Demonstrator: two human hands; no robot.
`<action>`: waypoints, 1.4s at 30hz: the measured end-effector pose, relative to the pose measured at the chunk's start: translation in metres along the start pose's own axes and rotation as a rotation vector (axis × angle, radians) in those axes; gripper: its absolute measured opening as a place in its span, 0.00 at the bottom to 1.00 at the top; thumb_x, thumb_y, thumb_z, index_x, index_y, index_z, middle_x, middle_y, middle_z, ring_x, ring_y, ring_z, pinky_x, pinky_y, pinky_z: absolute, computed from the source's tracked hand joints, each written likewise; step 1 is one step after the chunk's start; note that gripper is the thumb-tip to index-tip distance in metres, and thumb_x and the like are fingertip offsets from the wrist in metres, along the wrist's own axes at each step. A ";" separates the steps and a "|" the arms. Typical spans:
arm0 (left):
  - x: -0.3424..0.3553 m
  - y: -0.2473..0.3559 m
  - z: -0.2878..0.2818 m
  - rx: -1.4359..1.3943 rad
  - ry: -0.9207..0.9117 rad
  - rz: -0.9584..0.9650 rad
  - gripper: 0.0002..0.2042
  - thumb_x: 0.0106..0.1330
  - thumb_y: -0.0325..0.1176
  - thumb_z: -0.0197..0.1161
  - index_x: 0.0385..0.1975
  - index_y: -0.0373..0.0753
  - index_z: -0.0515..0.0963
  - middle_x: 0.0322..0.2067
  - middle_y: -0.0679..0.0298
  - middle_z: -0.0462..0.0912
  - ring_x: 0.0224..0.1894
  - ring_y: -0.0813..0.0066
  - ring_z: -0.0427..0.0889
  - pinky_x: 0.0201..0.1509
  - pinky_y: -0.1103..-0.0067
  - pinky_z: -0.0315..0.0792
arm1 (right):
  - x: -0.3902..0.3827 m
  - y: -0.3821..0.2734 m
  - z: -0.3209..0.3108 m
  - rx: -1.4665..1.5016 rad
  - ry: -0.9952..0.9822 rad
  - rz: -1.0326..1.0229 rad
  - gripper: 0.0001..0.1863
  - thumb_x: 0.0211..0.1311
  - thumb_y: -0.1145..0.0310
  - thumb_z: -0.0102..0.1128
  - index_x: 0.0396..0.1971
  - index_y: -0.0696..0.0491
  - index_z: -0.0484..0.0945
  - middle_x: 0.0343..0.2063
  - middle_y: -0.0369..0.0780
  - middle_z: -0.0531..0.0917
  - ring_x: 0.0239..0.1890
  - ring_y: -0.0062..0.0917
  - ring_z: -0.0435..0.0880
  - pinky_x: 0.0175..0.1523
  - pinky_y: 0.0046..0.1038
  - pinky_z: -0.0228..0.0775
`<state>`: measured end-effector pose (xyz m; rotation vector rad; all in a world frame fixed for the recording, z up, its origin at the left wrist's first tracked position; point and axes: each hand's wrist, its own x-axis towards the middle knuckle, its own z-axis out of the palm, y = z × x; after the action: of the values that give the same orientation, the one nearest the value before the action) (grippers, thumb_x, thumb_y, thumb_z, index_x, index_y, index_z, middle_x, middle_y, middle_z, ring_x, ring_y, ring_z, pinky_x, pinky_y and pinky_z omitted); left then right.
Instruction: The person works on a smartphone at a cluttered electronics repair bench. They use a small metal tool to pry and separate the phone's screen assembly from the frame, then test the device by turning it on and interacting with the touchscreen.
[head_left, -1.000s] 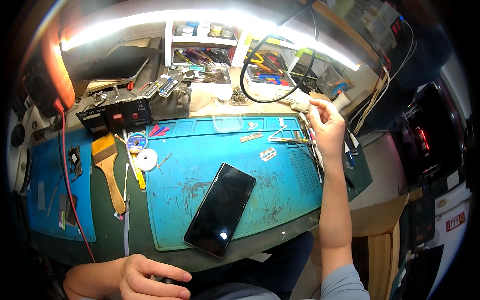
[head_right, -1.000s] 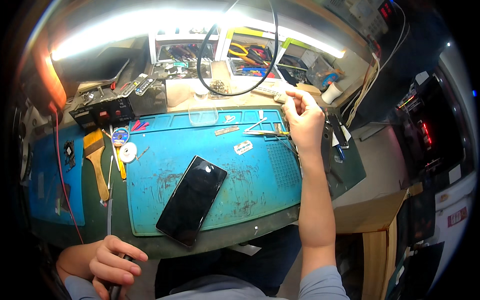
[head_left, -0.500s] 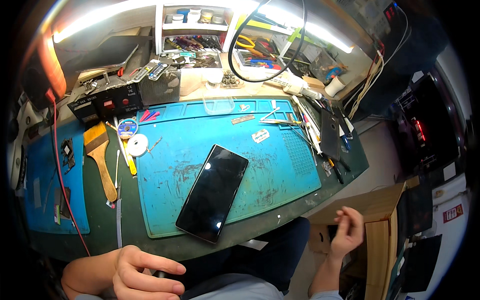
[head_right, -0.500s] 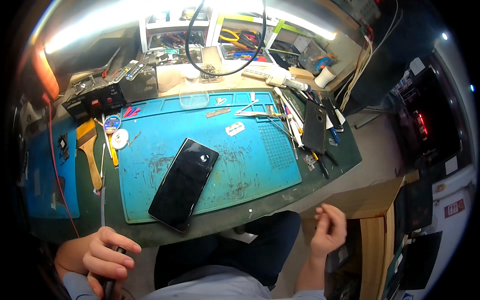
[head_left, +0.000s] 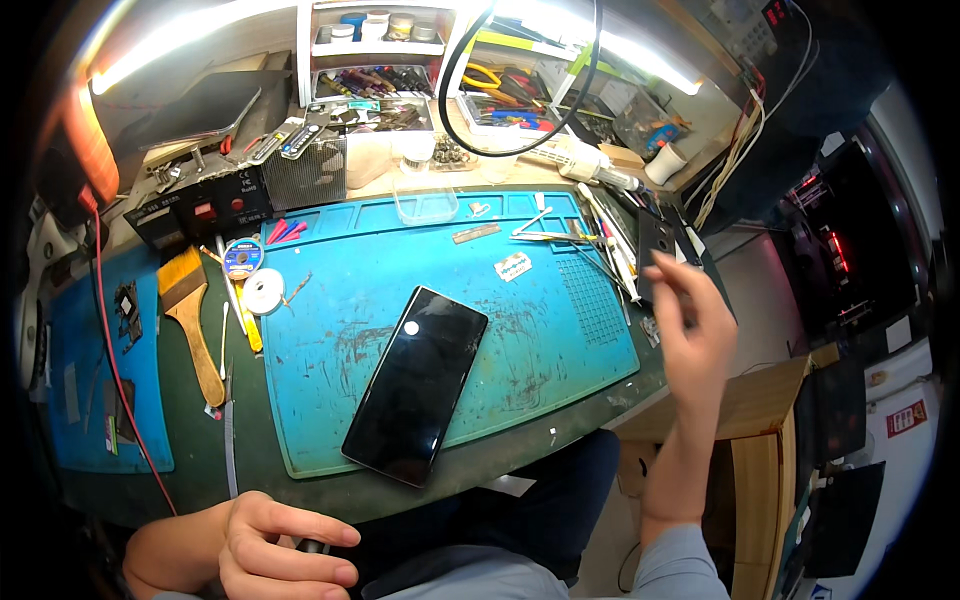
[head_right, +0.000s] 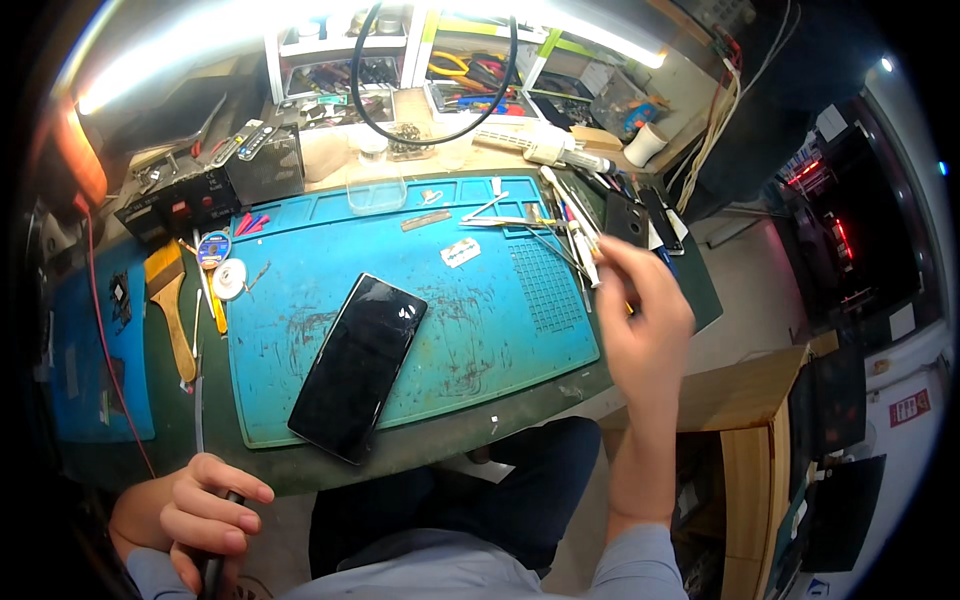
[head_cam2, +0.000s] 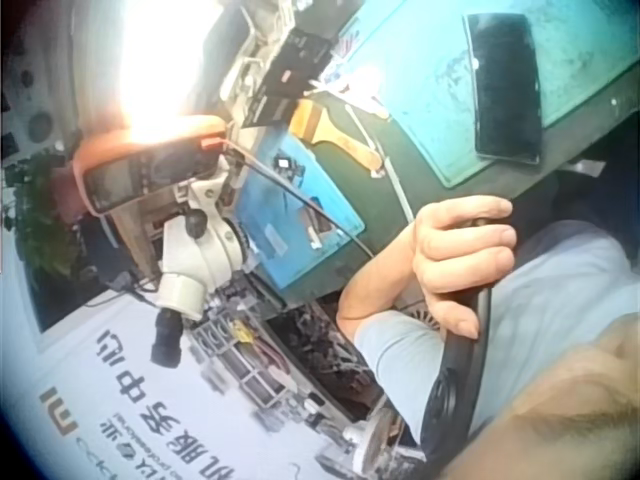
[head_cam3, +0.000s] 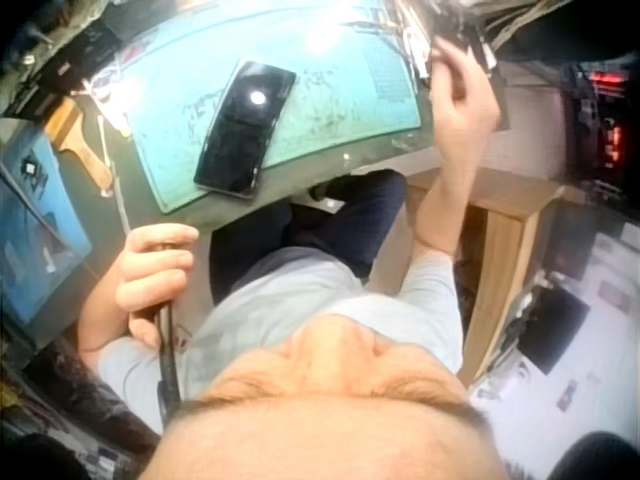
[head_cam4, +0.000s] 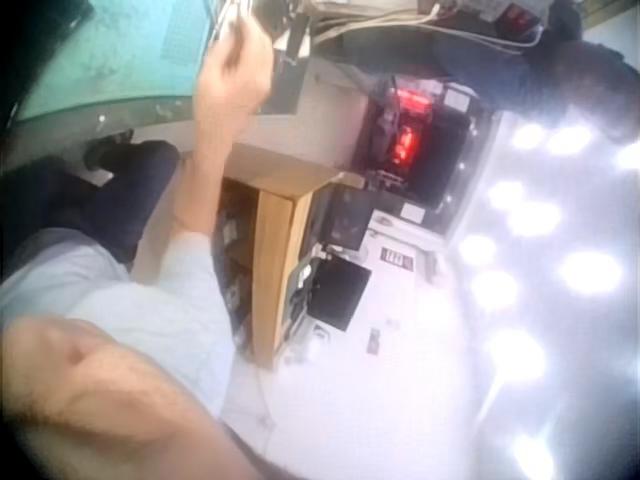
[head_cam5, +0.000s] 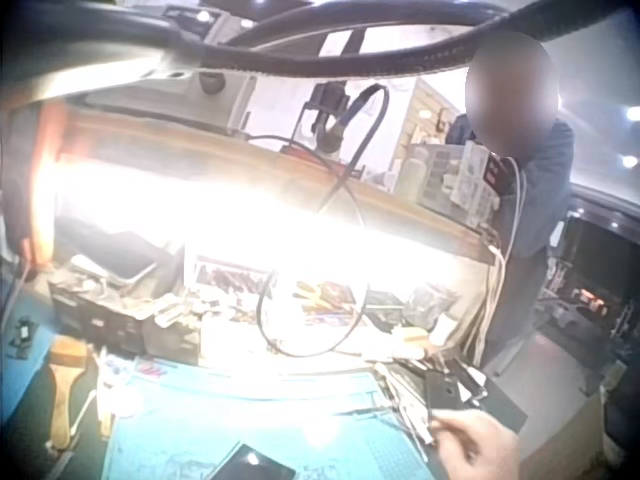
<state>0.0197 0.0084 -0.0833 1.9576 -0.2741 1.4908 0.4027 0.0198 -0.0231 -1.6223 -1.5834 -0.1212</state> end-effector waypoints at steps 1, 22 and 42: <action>0.001 0.000 -0.001 -0.003 -0.008 -0.008 0.23 0.76 0.51 0.43 0.68 0.54 0.64 0.47 0.50 0.75 0.40 0.55 0.79 0.39 0.53 0.81 | 0.022 0.004 0.013 0.101 -0.116 0.063 0.15 0.60 0.81 0.61 0.48 0.57 0.82 0.31 0.38 0.85 0.32 0.19 0.83 0.36 0.21 0.74; 0.000 -0.008 -0.002 0.030 0.016 -0.019 0.24 0.75 0.47 0.48 0.69 0.53 0.63 0.47 0.53 0.75 0.42 0.61 0.79 0.39 0.60 0.83 | 0.096 0.064 0.100 -0.147 -0.565 -0.333 0.05 0.60 0.70 0.63 0.34 0.55 0.79 0.31 0.43 0.79 0.41 0.36 0.78 0.49 0.35 0.71; 0.002 -0.008 0.003 0.026 0.058 0.004 0.23 0.76 0.48 0.43 0.69 0.53 0.64 0.47 0.49 0.74 0.41 0.56 0.78 0.38 0.55 0.81 | 0.088 0.052 0.110 0.401 -0.290 -0.010 0.15 0.63 0.76 0.60 0.49 0.58 0.77 0.27 0.38 0.85 0.29 0.18 0.85 0.36 0.21 0.78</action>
<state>0.0270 0.0133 -0.0846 1.9311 -0.2351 1.5585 0.4126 0.1633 -0.0660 -1.3567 -1.6997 0.4193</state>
